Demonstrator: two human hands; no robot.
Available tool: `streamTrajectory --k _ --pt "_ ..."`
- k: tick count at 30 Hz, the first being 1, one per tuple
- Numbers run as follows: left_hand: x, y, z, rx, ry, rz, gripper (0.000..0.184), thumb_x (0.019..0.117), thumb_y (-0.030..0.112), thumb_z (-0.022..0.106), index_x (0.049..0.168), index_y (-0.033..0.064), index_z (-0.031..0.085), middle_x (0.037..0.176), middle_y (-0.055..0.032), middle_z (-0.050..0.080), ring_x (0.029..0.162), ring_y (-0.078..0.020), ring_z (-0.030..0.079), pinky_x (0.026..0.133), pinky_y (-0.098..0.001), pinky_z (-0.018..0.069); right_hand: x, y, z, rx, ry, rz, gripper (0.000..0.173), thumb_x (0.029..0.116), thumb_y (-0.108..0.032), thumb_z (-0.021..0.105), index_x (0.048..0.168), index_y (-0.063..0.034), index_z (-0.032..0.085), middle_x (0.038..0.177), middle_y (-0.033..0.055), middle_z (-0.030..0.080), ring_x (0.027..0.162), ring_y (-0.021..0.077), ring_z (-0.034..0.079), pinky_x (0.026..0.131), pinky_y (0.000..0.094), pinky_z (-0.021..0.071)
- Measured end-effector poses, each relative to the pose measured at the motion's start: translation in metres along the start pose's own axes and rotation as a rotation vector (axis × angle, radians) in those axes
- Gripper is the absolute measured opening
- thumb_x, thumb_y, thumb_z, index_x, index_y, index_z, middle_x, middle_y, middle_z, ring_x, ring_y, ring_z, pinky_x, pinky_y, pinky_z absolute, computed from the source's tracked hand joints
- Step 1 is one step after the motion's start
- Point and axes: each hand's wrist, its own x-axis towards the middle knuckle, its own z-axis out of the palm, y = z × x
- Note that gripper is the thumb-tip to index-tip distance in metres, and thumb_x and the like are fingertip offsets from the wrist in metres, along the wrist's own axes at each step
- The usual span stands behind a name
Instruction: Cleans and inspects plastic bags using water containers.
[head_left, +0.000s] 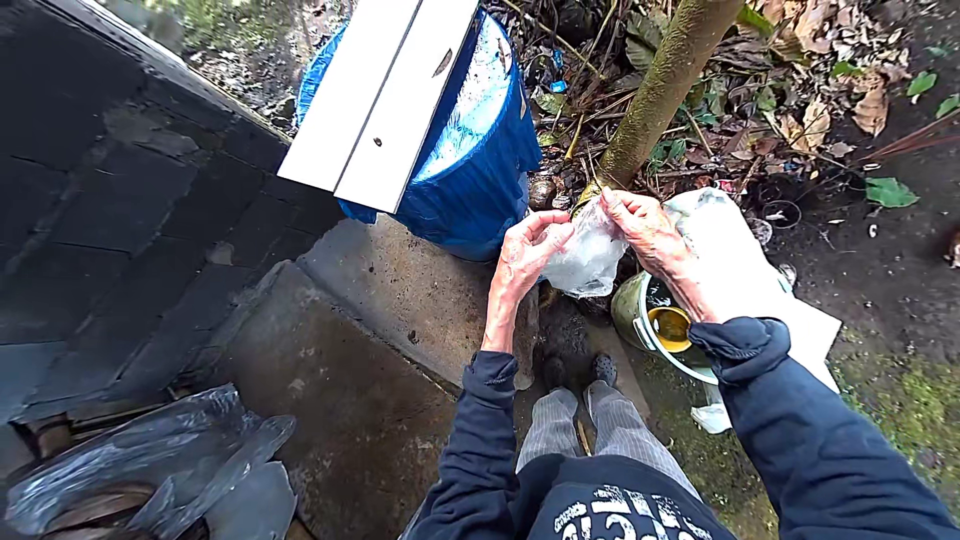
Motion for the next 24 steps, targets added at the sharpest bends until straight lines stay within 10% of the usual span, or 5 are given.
streamTrajectory --k 6,14,18,21,24 --pt "-0.003 0.000 -0.002 0.135 0.145 0.082 0.016 0.1049 0.023 0.059 0.102 0.0097 0.068 0.082 -0.0053 0.065 0.066 -0.0129 0.060 0.058 -0.0268 0.0511 0.010 0.032 -0.013 0.094 -0.104 -0.064 0.031 0.0965 -0.010 0.069 0.127 -0.0133 0.066 0.102 0.0046 0.072 0.084 0.0132 0.068 0.074 0.0292 0.0595" --pt "-0.005 0.015 -0.001 0.130 -0.022 0.001 0.037 0.0966 0.028 0.072 0.131 0.0148 0.068 0.087 -0.0067 0.067 0.065 -0.0145 0.059 0.060 -0.0296 0.0532 0.003 0.026 -0.002 0.045 -0.003 -0.083 0.036 0.1062 -0.043 0.053 0.083 -0.0166 0.063 0.059 -0.0020 0.050 0.045 0.0066 0.042 0.042 0.0207 0.0358" --pt "-0.006 0.018 0.005 0.207 -0.002 0.076 0.016 0.1011 0.024 0.066 0.098 0.0090 0.070 0.074 -0.0037 0.063 0.058 -0.0118 0.055 0.053 -0.0258 0.0476 0.000 0.023 -0.001 0.074 -0.042 -0.101 0.033 0.1082 -0.043 0.047 0.103 -0.0173 0.066 0.082 -0.0018 0.066 0.068 0.0057 0.061 0.060 0.0223 0.0524" --pt "-0.006 0.017 0.005 0.228 0.059 0.118 0.017 0.1052 0.024 0.058 0.101 0.0098 0.067 0.077 -0.0036 0.061 0.063 -0.0127 0.057 0.055 -0.0269 0.0487 0.001 0.026 -0.006 0.071 -0.097 -0.106 0.026 0.1010 -0.024 0.066 0.125 -0.0147 0.066 0.108 0.0034 0.071 0.091 0.0133 0.069 0.078 0.0307 0.0598" --pt "-0.007 0.016 0.006 0.169 0.002 0.110 0.015 0.1042 0.014 0.057 0.113 0.0073 0.068 0.096 -0.0060 0.069 0.080 -0.0150 0.065 0.070 -0.0303 0.0570 0.001 0.037 -0.001 0.041 -0.016 -0.136 0.019 0.0965 -0.020 0.072 0.113 -0.0108 0.069 0.091 0.0049 0.071 0.076 0.0133 0.067 0.066 0.0291 0.0577"
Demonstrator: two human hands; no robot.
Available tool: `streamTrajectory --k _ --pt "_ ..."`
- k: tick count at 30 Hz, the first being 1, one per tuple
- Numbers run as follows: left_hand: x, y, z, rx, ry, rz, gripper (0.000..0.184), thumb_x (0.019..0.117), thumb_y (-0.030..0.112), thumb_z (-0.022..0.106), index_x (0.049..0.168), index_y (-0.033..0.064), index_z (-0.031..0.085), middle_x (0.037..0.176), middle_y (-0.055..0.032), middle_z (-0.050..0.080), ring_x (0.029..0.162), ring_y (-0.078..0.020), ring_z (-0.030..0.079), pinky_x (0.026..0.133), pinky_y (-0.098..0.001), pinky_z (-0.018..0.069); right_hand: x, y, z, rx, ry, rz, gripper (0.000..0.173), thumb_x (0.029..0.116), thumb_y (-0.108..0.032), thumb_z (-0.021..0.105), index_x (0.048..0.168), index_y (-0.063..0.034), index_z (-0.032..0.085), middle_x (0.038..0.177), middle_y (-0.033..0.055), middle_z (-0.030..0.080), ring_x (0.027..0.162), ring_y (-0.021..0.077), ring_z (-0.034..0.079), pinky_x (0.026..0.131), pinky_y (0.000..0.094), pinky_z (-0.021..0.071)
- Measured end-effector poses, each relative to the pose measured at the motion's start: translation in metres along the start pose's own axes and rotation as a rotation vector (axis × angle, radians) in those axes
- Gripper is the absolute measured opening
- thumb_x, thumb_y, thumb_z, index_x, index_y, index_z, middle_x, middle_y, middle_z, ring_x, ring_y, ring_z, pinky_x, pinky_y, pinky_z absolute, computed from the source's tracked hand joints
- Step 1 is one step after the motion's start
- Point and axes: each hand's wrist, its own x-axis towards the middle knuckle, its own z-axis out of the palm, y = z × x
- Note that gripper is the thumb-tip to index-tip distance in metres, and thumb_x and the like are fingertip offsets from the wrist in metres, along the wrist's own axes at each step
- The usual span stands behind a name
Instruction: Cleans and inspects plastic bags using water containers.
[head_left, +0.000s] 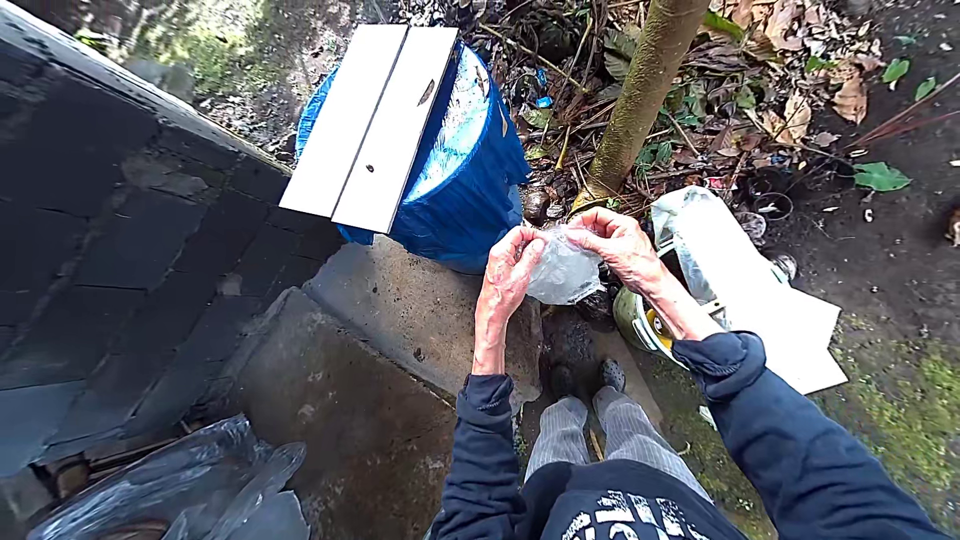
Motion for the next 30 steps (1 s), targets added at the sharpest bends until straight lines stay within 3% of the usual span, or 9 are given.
streamTrajectory --k 6,9,12,15,17,21,24,27,30 --pt "-0.003 -0.002 0.004 0.205 -0.020 -0.012 0.012 0.0989 0.018 0.068 0.107 0.0109 0.071 0.081 -0.0022 0.066 0.066 -0.0120 0.061 0.060 -0.0293 0.0532 -0.006 -0.002 0.008 -0.032 0.041 -0.046 0.029 0.1075 -0.034 0.054 0.091 -0.0117 0.063 0.065 0.0014 0.055 0.050 0.0096 0.047 0.045 0.0229 0.0387" --pt "-0.005 -0.006 0.004 0.306 0.034 0.038 0.019 0.1055 0.026 0.058 0.103 0.0104 0.069 0.076 -0.0020 0.063 0.061 -0.0119 0.058 0.056 -0.0301 0.0521 -0.007 -0.009 0.003 -0.050 0.044 -0.054 0.015 0.1057 -0.020 0.057 0.113 -0.0125 0.067 0.088 0.0029 0.067 0.070 0.0104 0.062 0.060 0.0253 0.0525" --pt "-0.007 -0.006 0.005 0.302 0.093 0.034 0.020 0.1060 0.027 0.057 0.105 0.0104 0.068 0.073 -0.0027 0.061 0.056 -0.0128 0.055 0.052 -0.0300 0.0494 -0.008 -0.009 0.004 0.002 0.022 -0.064 0.032 0.0991 -0.007 0.065 0.131 -0.0123 0.064 0.110 0.0049 0.070 0.090 0.0130 0.067 0.077 0.0293 0.0589" --pt "-0.007 -0.005 0.005 0.282 0.105 0.047 0.018 0.1022 0.028 0.064 0.096 0.0115 0.066 0.074 -0.0013 0.060 0.060 -0.0120 0.056 0.054 -0.0290 0.0494 -0.008 -0.005 0.006 0.011 0.035 -0.085 0.031 0.0942 -0.006 0.070 0.124 -0.0101 0.067 0.104 0.0057 0.071 0.087 0.0137 0.068 0.075 0.0291 0.0591" --pt "-0.008 -0.006 0.003 0.246 0.066 0.052 0.016 0.0973 0.025 0.071 0.095 0.0112 0.065 0.084 -0.0018 0.061 0.070 -0.0122 0.059 0.061 -0.0289 0.0529 -0.012 -0.004 0.008 -0.004 0.063 -0.087 0.022 0.0932 -0.011 0.074 0.115 -0.0107 0.069 0.090 0.0042 0.069 0.073 0.0117 0.064 0.063 0.0257 0.0559" --pt "-0.012 -0.003 0.002 0.062 -0.044 0.000 0.018 0.1002 0.013 0.063 0.117 0.0075 0.063 0.100 -0.0066 0.069 0.087 -0.0164 0.068 0.076 -0.0337 0.0596 -0.015 -0.008 0.010 0.006 0.052 -0.067 0.020 0.1025 -0.016 0.063 0.119 -0.0107 0.072 0.094 0.0042 0.072 0.074 0.0115 0.066 0.065 0.0263 0.0573" --pt "-0.010 0.005 0.005 0.059 -0.031 -0.019 0.035 0.0985 0.025 0.069 0.130 0.0118 0.063 0.103 -0.0049 0.071 0.090 -0.0155 0.069 0.078 -0.0337 0.0608 -0.015 -0.018 0.012 0.033 0.000 -0.067 0.030 0.0987 -0.010 0.067 0.129 -0.0129 0.068 0.105 0.0052 0.072 0.082 0.0132 0.067 0.071 0.0280 0.0585" --pt "-0.008 0.004 0.006 0.133 0.027 0.068 0.014 0.1006 0.018 0.066 0.110 0.0083 0.070 0.096 -0.0038 0.071 0.083 -0.0124 0.068 0.074 -0.0306 0.0591 -0.017 -0.029 0.015 0.124 -0.032 -0.033 0.032 0.0975 -0.011 0.069 0.129 -0.0120 0.067 0.100 0.0049 0.071 0.080 0.0116 0.066 0.072 0.0269 0.0584" --pt "-0.005 0.007 -0.005 0.123 -0.035 0.127 0.017 0.1052 0.010 0.055 0.111 0.0041 0.070 0.093 -0.0055 0.069 0.080 -0.0117 0.066 0.073 -0.0278 0.0578 -0.018 -0.034 0.003 0.134 -0.113 0.029 0.028 0.1029 -0.014 0.060 0.131 -0.0119 0.066 0.102 0.0049 0.072 0.084 0.0119 0.067 0.076 0.0269 0.0582"
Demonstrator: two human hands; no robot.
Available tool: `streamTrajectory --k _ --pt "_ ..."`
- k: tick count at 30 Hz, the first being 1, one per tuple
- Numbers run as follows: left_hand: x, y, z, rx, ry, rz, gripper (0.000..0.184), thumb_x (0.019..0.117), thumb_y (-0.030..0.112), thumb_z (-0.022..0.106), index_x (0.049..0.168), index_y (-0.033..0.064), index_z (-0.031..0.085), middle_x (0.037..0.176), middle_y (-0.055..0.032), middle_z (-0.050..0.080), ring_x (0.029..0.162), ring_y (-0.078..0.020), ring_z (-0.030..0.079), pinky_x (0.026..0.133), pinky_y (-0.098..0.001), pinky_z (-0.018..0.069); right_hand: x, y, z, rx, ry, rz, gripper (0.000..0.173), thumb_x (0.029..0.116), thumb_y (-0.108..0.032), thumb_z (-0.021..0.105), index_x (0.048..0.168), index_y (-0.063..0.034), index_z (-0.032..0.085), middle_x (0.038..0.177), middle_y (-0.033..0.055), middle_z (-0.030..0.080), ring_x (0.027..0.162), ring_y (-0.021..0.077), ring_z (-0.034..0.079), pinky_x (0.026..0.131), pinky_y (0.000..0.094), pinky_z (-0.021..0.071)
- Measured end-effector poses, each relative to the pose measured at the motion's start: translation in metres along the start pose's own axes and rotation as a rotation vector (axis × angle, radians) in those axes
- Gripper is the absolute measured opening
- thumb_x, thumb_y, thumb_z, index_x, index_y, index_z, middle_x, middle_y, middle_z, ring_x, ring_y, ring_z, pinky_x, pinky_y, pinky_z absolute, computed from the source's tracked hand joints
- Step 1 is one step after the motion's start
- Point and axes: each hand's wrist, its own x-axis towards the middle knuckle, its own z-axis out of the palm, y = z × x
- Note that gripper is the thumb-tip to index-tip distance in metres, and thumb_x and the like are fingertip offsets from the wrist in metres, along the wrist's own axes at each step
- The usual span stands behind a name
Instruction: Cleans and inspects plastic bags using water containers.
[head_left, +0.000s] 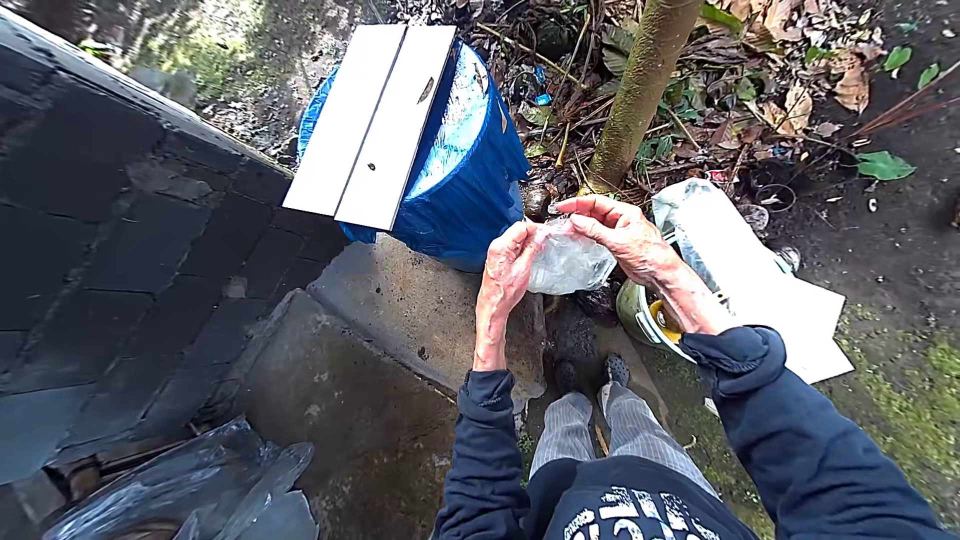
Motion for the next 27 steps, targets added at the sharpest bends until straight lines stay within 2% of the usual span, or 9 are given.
streamTrajectory --k 2,5,6,9,11,13,18,25,27 --pt "0.000 0.000 -0.003 0.028 -0.005 -0.004 0.021 0.1055 0.008 0.054 0.118 0.0058 0.070 0.096 -0.0061 0.070 0.080 -0.0126 0.066 0.073 -0.0282 0.0572 -0.008 0.004 -0.006 0.002 -0.002 0.023 0.028 0.1001 -0.012 0.064 0.128 -0.0124 0.068 0.098 0.0059 0.072 0.078 0.0123 0.066 0.066 0.0254 0.0566" --pt "-0.003 0.002 -0.002 0.284 0.126 -0.026 0.045 0.1016 0.023 0.060 0.147 0.0197 0.056 0.141 -0.0011 0.061 0.128 -0.0189 0.056 0.106 -0.0419 0.0473 -0.009 0.005 -0.003 0.025 0.020 0.027 0.028 0.0991 -0.011 0.065 0.127 -0.0122 0.067 0.098 0.0068 0.072 0.077 0.0129 0.066 0.066 0.0265 0.0570" --pt "-0.006 0.005 0.003 0.374 0.254 -0.026 0.050 0.0976 0.028 0.066 0.146 0.0197 0.057 0.142 -0.0020 0.059 0.133 -0.0230 0.051 0.109 -0.0460 0.0433 -0.008 0.004 -0.001 0.025 0.040 0.027 0.028 0.0989 -0.011 0.066 0.127 -0.0125 0.068 0.098 0.0064 0.073 0.076 0.0126 0.066 0.066 0.0263 0.0569" --pt "-0.019 0.016 0.025 0.440 0.585 -0.058 0.019 0.0977 0.031 0.070 0.108 0.0156 0.073 0.104 -0.0001 0.067 0.103 -0.0175 0.060 0.089 -0.0367 0.0502 -0.006 0.011 0.000 0.020 0.067 -0.005 0.029 0.0972 -0.010 0.068 0.126 -0.0123 0.068 0.101 0.0061 0.073 0.079 0.0132 0.068 0.070 0.0274 0.0588" --pt "-0.026 0.017 0.042 0.303 0.512 -0.204 0.026 0.0992 0.038 0.067 0.104 0.0142 0.076 0.089 0.0017 0.071 0.079 -0.0098 0.067 0.071 -0.0309 0.0578 -0.005 0.013 0.003 0.017 0.071 -0.015 0.028 0.0972 -0.010 0.068 0.126 -0.0114 0.068 0.102 0.0063 0.073 0.082 0.0141 0.069 0.073 0.0289 0.0597" --pt "-0.025 0.007 0.051 0.123 0.388 -0.299 0.035 0.0980 0.039 0.069 0.123 0.0138 0.071 0.102 -0.0010 0.074 0.086 -0.0119 0.070 0.076 -0.0336 0.0605 -0.007 0.015 0.007 0.014 0.058 -0.023 0.028 0.0980 -0.010 0.067 0.126 -0.0116 0.068 0.104 0.0064 0.073 0.084 0.0146 0.068 0.074 0.0293 0.0592" --pt "-0.018 -0.011 0.060 -0.272 0.394 -0.209 0.016 0.0921 0.018 0.078 0.103 0.0063 0.076 0.096 -0.0079 0.075 0.084 -0.0195 0.072 0.076 -0.0361 0.0621 -0.007 0.020 0.008 0.022 0.110 -0.005 0.026 0.0998 -0.014 0.065 0.125 -0.0130 0.069 0.105 0.0053 0.072 0.084 0.0137 0.067 0.073 0.0288 0.0583" --pt "-0.024 -0.006 0.059 -0.294 0.409 -0.160 0.014 0.0952 0.011 0.073 0.107 0.0031 0.075 0.098 -0.0096 0.075 0.087 -0.0187 0.072 0.081 -0.0353 0.0617 -0.007 0.024 0.004 -0.025 0.115 0.063 0.027 0.1025 -0.026 0.063 0.126 -0.0139 0.068 0.107 0.0047 0.072 0.087 0.0139 0.067 0.075 0.0307 0.0571" --pt "-0.024 -0.007 0.060 -0.263 0.374 -0.148 0.014 0.0985 0.012 0.069 0.108 0.0036 0.076 0.099 -0.0082 0.075 0.088 -0.0167 0.072 0.082 -0.0340 0.0614 -0.005 0.027 0.009 -0.066 0.117 0.068 0.025 0.1000 -0.030 0.068 0.118 -0.0131 0.071 0.097 0.0042 0.073 0.080 0.0130 0.068 0.071 0.0303 0.0584"
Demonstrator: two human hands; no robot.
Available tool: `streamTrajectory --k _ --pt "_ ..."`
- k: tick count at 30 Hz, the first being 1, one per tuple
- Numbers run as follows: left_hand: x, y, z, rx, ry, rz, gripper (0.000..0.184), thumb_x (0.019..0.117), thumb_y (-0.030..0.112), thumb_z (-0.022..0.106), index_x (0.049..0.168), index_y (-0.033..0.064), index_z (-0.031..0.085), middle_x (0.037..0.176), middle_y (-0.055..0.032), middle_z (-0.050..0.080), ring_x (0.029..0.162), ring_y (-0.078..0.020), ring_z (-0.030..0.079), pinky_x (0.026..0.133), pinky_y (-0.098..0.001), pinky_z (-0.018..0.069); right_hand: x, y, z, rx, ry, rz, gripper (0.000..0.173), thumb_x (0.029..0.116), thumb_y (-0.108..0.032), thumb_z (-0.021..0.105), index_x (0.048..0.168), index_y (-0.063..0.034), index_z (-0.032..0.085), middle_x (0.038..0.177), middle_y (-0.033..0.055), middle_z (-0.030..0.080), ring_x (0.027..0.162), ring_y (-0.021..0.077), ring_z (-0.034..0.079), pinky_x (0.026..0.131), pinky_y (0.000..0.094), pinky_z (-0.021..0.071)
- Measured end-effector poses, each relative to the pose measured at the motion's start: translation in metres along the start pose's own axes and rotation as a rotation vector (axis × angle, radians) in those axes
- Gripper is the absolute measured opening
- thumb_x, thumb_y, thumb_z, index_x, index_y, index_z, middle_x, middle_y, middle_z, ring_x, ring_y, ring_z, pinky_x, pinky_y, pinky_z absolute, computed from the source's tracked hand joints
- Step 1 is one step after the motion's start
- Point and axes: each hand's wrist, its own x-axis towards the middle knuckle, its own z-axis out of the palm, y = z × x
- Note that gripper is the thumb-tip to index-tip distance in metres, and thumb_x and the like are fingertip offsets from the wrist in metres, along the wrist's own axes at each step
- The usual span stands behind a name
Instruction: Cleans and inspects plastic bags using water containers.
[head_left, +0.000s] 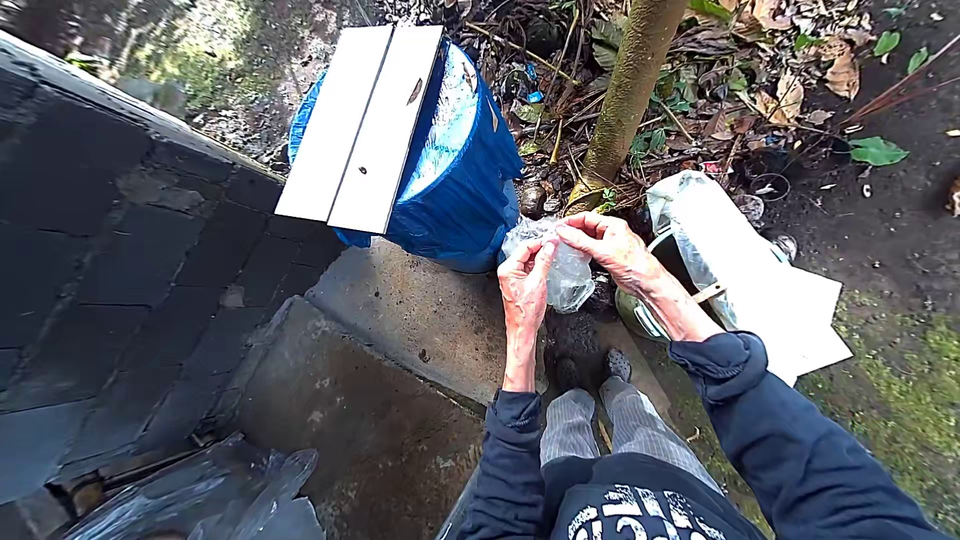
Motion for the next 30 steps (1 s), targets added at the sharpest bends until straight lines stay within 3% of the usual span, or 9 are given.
streamTrajectory --k 4,11,15,18,22,26,30 --pt "-0.004 -0.001 0.001 0.081 0.069 0.042 0.012 0.0984 0.012 0.069 0.103 0.0037 0.076 0.090 -0.0068 0.075 0.079 -0.0148 0.071 0.074 -0.0315 0.0615 0.000 0.006 0.006 -0.021 0.097 -0.039 0.015 0.0991 -0.024 0.069 0.107 -0.0116 0.072 0.087 0.0032 0.070 0.071 0.0111 0.064 0.063 0.0271 0.0546" --pt "-0.005 0.000 0.001 0.035 0.050 -0.092 0.019 0.0949 0.013 0.073 0.112 0.0052 0.073 0.096 -0.0080 0.074 0.085 -0.0169 0.072 0.078 -0.0338 0.0618 0.004 0.014 0.016 0.052 0.043 -0.071 0.014 0.0986 -0.014 0.068 0.111 -0.0072 0.070 0.094 0.0068 0.071 0.077 0.0149 0.067 0.069 0.0292 0.0582" --pt "-0.003 0.000 -0.002 0.004 0.093 -0.014 0.014 0.0949 0.018 0.075 0.099 0.0046 0.076 0.087 -0.0078 0.073 0.076 -0.0167 0.069 0.070 -0.0324 0.0597 0.002 0.013 0.016 0.018 0.097 -0.070 0.013 0.0962 -0.020 0.073 0.104 -0.0097 0.071 0.085 0.0036 0.069 0.068 0.0118 0.062 0.060 0.0255 0.0531" --pt "-0.004 0.002 -0.002 0.001 0.120 0.031 0.013 0.0974 0.017 0.072 0.096 0.0041 0.075 0.085 -0.0074 0.072 0.074 -0.0155 0.068 0.069 -0.0305 0.0584 -0.003 0.010 0.017 -0.001 0.120 -0.080 0.012 0.0955 -0.022 0.074 0.099 -0.0106 0.070 0.081 0.0023 0.067 0.065 0.0100 0.059 0.057 0.0241 0.0494" --pt "-0.004 0.005 0.000 0.061 0.078 0.044 0.014 0.0996 0.013 0.068 0.108 0.0054 0.075 0.099 -0.0063 0.074 0.087 -0.0163 0.071 0.078 -0.0332 0.0616 -0.004 0.011 0.016 -0.008 0.091 -0.097 0.014 0.1020 -0.020 0.065 0.110 -0.0096 0.070 0.093 0.0037 0.070 0.077 0.0118 0.065 0.068 0.0274 0.0556" --pt "-0.016 0.006 0.018 0.100 0.067 0.072 0.008 0.0923 0.005 0.072 0.100 0.0042 0.072 0.091 -0.0066 0.072 0.080 -0.0171 0.070 0.071 -0.0338 0.0618 -0.007 0.009 0.006 0.118 -0.036 0.048 0.035 0.1092 -0.037 0.048 0.124 -0.0114 0.069 0.106 0.0058 0.073 0.093 0.0154 0.071 0.083 0.0342 0.0607" --pt "-0.026 0.000 0.013 0.053 -0.045 0.012 0.010 0.0912 0.006 0.074 0.100 0.0024 0.073 0.093 -0.0079 0.074 0.087 -0.0189 0.072 0.081 -0.0380 0.0633 -0.008 0.014 0.005 0.123 -0.017 0.056 0.021 0.0980 -0.023 0.071 0.113 -0.0093 0.073 0.095 0.0064 0.073 0.082 0.0135 0.068 0.073 0.0294 0.0580"
